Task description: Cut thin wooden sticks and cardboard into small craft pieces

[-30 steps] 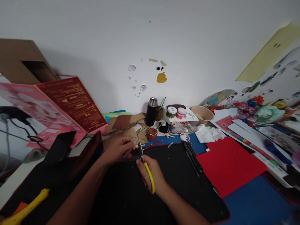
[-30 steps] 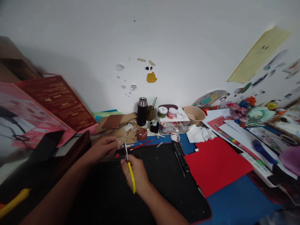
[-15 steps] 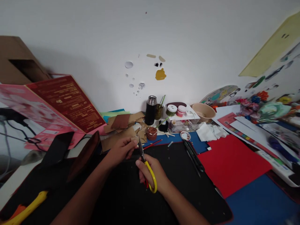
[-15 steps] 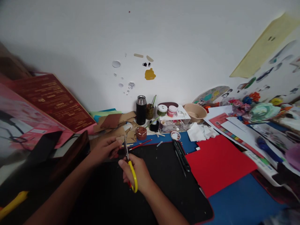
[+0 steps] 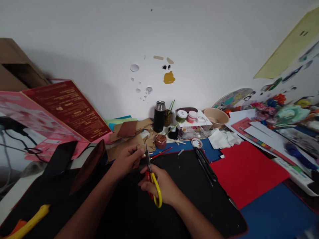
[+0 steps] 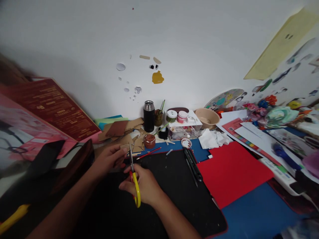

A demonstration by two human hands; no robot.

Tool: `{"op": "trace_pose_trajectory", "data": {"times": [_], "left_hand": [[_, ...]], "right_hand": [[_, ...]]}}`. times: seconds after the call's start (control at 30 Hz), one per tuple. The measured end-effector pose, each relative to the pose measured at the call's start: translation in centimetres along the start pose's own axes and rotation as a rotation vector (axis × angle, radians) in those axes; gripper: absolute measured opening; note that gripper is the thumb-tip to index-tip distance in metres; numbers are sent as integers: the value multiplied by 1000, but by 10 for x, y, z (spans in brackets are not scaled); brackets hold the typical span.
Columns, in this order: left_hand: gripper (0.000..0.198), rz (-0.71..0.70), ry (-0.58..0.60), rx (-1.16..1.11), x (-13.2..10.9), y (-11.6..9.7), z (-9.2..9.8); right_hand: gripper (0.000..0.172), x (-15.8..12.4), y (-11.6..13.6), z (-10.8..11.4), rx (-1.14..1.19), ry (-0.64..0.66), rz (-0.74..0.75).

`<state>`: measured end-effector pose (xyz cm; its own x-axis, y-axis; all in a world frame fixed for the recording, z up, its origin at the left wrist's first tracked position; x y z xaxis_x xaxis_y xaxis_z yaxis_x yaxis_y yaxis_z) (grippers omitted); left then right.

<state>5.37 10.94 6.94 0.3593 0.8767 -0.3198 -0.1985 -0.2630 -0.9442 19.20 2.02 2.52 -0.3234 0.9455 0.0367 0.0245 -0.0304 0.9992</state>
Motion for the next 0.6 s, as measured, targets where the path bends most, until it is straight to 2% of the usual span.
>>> {"op": "trace_pose_trajectory", "data": {"times": [0.17,0.33,0.6], "left_hand": [[52,2,6,11,-3,-3,1],[51,-7,-6,40,-3,-3,1],[48,-3,41,59,1,0,1]], "right_hand": [[46,0,-4,-3,38,27,7],[54,4,-13,-9,65,-46,-17],[55,5,-6,-9,24,-109,1]]}}
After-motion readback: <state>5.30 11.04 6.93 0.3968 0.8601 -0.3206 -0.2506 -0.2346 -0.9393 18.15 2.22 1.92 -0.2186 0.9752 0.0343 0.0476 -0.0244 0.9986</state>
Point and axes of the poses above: each hand's wrist, its own x-axis towards the middle knuckle, its own z-axis out of the back of the hand, y = z × x, the point moved 4 cm from there along x, towards the middle knuckle, and after that the axes turned 9 degrees about z, right-handed, at the moved point
